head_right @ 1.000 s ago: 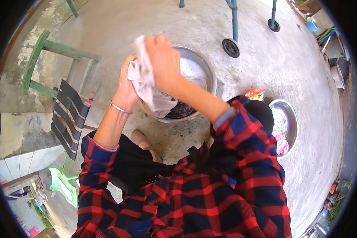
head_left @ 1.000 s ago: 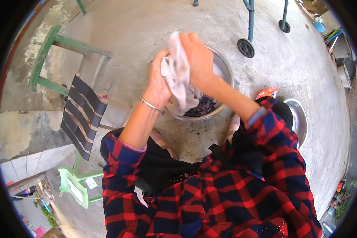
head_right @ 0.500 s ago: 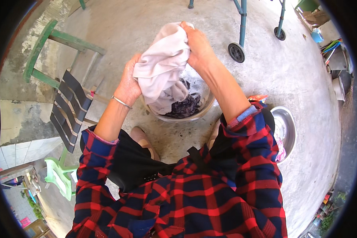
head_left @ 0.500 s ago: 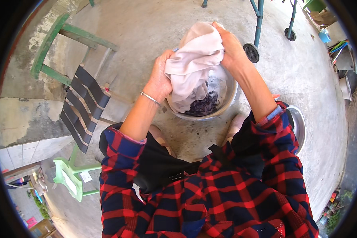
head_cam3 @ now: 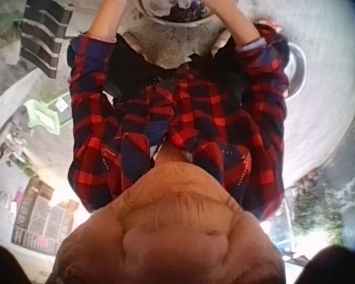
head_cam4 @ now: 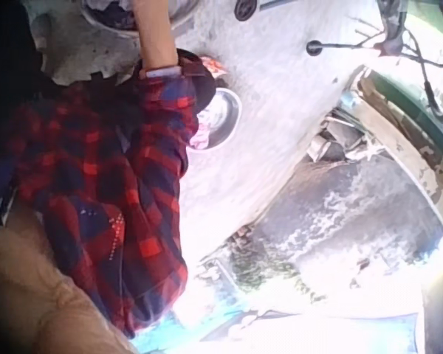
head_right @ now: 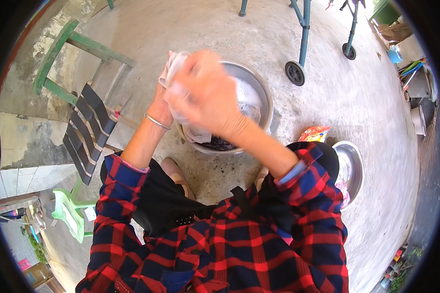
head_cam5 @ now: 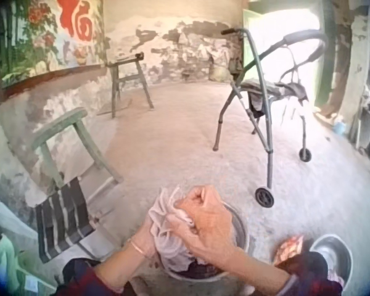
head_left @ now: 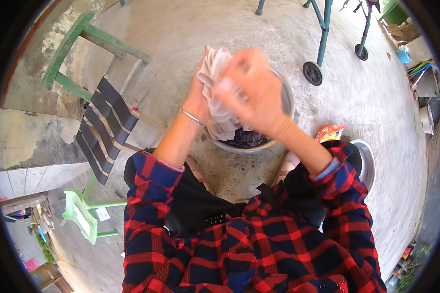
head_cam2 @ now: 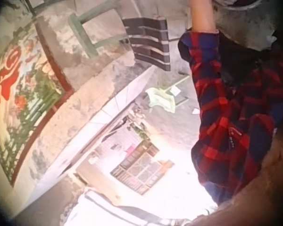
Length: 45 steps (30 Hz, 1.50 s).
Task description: The person washes a light-colored cloth by hand in a metal basin filled with soapy water. They repeatedly scrub, wring, and rinse the cloth, occasionally lifting it to inspect it before continuing to wash it in the basin.
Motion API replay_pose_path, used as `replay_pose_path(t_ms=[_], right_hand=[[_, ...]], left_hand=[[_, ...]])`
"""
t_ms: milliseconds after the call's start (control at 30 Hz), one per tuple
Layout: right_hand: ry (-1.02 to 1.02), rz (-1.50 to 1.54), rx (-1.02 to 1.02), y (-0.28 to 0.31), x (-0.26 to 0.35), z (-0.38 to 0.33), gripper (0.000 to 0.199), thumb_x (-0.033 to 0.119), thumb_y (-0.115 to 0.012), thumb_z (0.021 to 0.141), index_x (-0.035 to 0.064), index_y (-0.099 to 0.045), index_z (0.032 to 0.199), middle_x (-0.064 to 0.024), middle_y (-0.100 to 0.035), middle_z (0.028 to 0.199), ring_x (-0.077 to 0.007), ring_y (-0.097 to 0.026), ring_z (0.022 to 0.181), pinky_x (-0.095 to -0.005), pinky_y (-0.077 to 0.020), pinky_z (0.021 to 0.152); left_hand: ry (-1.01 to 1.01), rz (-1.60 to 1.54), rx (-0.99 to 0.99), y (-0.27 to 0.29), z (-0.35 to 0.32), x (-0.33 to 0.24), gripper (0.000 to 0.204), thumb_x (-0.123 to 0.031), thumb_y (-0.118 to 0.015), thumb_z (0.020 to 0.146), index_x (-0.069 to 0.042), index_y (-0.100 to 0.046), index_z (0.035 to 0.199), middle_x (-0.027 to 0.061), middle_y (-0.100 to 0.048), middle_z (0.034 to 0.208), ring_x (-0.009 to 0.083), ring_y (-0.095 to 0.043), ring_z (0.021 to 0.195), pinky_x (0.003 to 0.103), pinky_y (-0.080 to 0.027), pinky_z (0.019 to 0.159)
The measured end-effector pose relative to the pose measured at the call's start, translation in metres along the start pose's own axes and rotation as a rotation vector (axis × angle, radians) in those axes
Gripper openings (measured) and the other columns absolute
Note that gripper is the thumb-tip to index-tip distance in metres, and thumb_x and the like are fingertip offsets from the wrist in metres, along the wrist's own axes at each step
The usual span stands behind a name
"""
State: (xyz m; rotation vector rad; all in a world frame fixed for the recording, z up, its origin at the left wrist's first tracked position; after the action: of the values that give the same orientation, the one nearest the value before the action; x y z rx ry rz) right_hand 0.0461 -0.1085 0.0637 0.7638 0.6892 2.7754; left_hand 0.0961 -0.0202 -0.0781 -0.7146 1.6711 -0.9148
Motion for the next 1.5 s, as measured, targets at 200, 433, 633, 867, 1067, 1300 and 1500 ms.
replay_pose_path(t_ms=[200, 433, 633, 867, 1067, 1300, 1500], right_hand=[[-0.02, -0.242, 0.118, -0.043, -0.027, -0.018, 0.018, 0.028, -0.066, 0.082, 0.0128, -0.061, 0.073, -0.0092, -0.052, 0.076, -0.0266, -0.057, 0.07, -0.0398, -0.0457, 0.055], [-0.231, -0.288, 0.246, -0.047, -0.03, -0.016, 0.032, 0.037, -0.058, 0.091, 0.011, -0.055, 0.11, -0.0147, -0.051, 0.109, -0.0382, -0.051, 0.097, -0.0486, -0.048, 0.078], [-0.346, -0.073, 0.054, -0.046, -0.073, -0.012, 0.025, 0.031, -0.054, 0.093, 0.0065, -0.056, 0.094, -0.0161, -0.06, 0.083, -0.0343, -0.061, 0.068, -0.048, -0.0478, 0.061], [-1.244, 0.831, 0.213, -0.052, -0.187, -0.059, 0.03, 0.015, -0.056, 0.087, 0.0036, -0.058, 0.115, -0.0174, -0.066, 0.096, -0.0249, -0.064, 0.084, -0.0422, -0.0517, 0.071], [-0.645, -0.045, 0.884, -0.116, -0.167, -0.156, 0.059, 0.009, -0.066, 0.076, 0.0009, -0.05, 0.132, -0.0175, -0.065, 0.11, -0.0295, -0.058, 0.112, -0.0382, -0.0465, 0.097], [-1.402, 0.999, 0.281, -0.096, -0.185, -0.145, 0.037, 0.023, -0.042, 0.096, 0.0054, -0.056, 0.125, -0.0109, -0.063, 0.118, -0.0243, -0.06, 0.11, -0.0436, -0.0516, 0.087], [-1.197, 1.424, 0.003, -0.062, -0.176, -0.081, 0.039, 0.01, -0.048, 0.08, -0.0027, -0.057, 0.116, -0.0135, -0.065, 0.109, -0.0241, -0.063, 0.098, -0.0384, -0.0517, 0.088]], left_hand=[[0.087, 0.022, -0.22, 0.019, -0.012, 0.04, 0.024, -0.033, -0.05, 0.098, -0.012, -0.059, 0.103, 0.0033, -0.064, 0.091, 0.0165, -0.064, 0.082, 0.033, -0.056, 0.07], [-0.106, 0.083, -0.078, 0.007, -0.014, 0.027, 0.026, -0.037, -0.048, 0.099, -0.015, -0.061, 0.103, 0.0016, -0.066, 0.093, 0.0159, -0.066, 0.087, 0.032, -0.057, 0.076], [0.044, -0.049, -0.347, 0.036, 0.0, 0.042, 0.033, -0.035, -0.042, 0.1, -0.009, -0.059, 0.11, 0.0056, -0.066, 0.097, 0.0196, -0.067, 0.087, 0.034, -0.058, 0.073], [-0.062, 0.029, -0.114, 0.007, -0.006, -0.017, 0.04, -0.038, -0.051, 0.093, -0.005, -0.063, 0.11, 0.0109, -0.068, 0.101, 0.0224, -0.067, 0.088, 0.035, -0.059, 0.076], [-0.073, -0.159, 0.082, 0.024, 0.0, -0.038, 0.043, -0.034, -0.056, 0.091, 0.0, -0.059, 0.118, 0.0159, -0.066, 0.11, 0.0314, -0.064, 0.096, 0.045, -0.054, 0.086], [-0.233, -0.069, 0.029, 0.033, -0.009, -0.083, 0.044, -0.033, -0.052, 0.092, 0.0, -0.058, 0.12, 0.0161, -0.066, 0.111, 0.0304, -0.065, 0.099, 0.042, -0.054, 0.089], [-0.368, 0.054, -0.181, 0.049, -0.026, -0.094, 0.039, -0.031, -0.053, 0.09, -0.001, -0.061, 0.114, 0.0143, -0.067, 0.107, 0.0262, -0.066, 0.097, 0.038, -0.054, 0.088]])
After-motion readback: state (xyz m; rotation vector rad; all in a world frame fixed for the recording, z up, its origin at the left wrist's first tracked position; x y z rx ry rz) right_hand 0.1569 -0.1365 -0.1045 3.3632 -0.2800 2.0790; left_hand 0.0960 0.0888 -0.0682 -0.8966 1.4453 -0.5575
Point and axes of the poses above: each hand's wrist, its own z-axis towards the middle knuckle, its own y-axis out of the back of the hand, x = y × z, the point moved 10 cm from there along z, towards the middle knuckle
